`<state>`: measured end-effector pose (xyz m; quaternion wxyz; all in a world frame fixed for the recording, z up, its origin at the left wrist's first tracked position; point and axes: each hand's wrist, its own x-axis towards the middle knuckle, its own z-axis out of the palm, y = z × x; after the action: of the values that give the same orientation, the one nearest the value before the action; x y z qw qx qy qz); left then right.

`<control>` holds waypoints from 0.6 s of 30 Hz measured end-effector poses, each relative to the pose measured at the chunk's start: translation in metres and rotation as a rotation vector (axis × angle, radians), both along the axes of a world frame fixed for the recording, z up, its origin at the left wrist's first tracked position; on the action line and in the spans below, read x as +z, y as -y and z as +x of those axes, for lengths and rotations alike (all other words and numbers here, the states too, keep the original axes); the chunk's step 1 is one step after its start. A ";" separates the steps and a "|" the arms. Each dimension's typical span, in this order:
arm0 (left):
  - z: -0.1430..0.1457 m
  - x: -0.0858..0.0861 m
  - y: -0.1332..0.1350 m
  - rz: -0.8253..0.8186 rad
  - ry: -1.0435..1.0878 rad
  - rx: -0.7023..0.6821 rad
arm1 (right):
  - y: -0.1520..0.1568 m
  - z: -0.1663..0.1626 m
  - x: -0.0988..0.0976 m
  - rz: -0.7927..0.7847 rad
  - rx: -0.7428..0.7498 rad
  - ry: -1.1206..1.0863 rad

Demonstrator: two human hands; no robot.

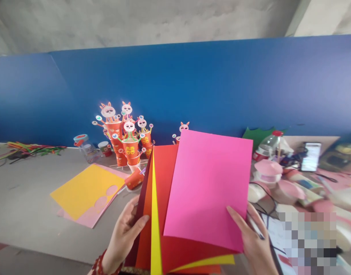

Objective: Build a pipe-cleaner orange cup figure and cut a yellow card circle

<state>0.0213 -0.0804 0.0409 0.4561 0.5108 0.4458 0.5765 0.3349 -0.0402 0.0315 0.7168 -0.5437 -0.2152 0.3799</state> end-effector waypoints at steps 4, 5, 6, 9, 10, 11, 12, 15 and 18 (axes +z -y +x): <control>0.003 -0.004 -0.001 -0.014 0.033 0.006 | 0.002 -0.001 0.001 -0.003 0.002 -0.002; 0.003 -0.004 -0.001 -0.016 0.052 0.006 | 0.002 -0.001 0.000 -0.009 -0.003 -0.002; 0.003 -0.004 -0.001 -0.019 0.078 -0.001 | 0.002 0.000 -0.001 -0.019 -0.011 -0.002; 0.003 -0.001 -0.002 -0.041 0.203 -0.055 | 0.001 0.003 -0.002 -0.057 -0.041 0.000; 0.002 0.001 -0.002 -0.053 0.246 -0.078 | 0.001 0.003 -0.002 -0.073 -0.044 0.003; 0.001 0.002 -0.001 -0.066 0.283 -0.097 | 0.000 0.004 -0.002 -0.084 -0.042 0.008; 0.000 0.003 -0.001 -0.077 0.310 -0.109 | 0.000 0.005 -0.002 -0.092 -0.034 0.012; -0.002 0.004 0.000 -0.095 0.336 -0.121 | -0.002 0.007 -0.005 -0.095 -0.018 0.021; -0.002 0.003 0.000 -0.077 0.339 -0.142 | -0.003 0.009 -0.008 -0.101 -0.027 0.028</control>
<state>0.0189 -0.0802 0.0436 0.5834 0.4188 0.3473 0.6031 0.3435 -0.0375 0.0240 0.6905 -0.5874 -0.1984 0.3726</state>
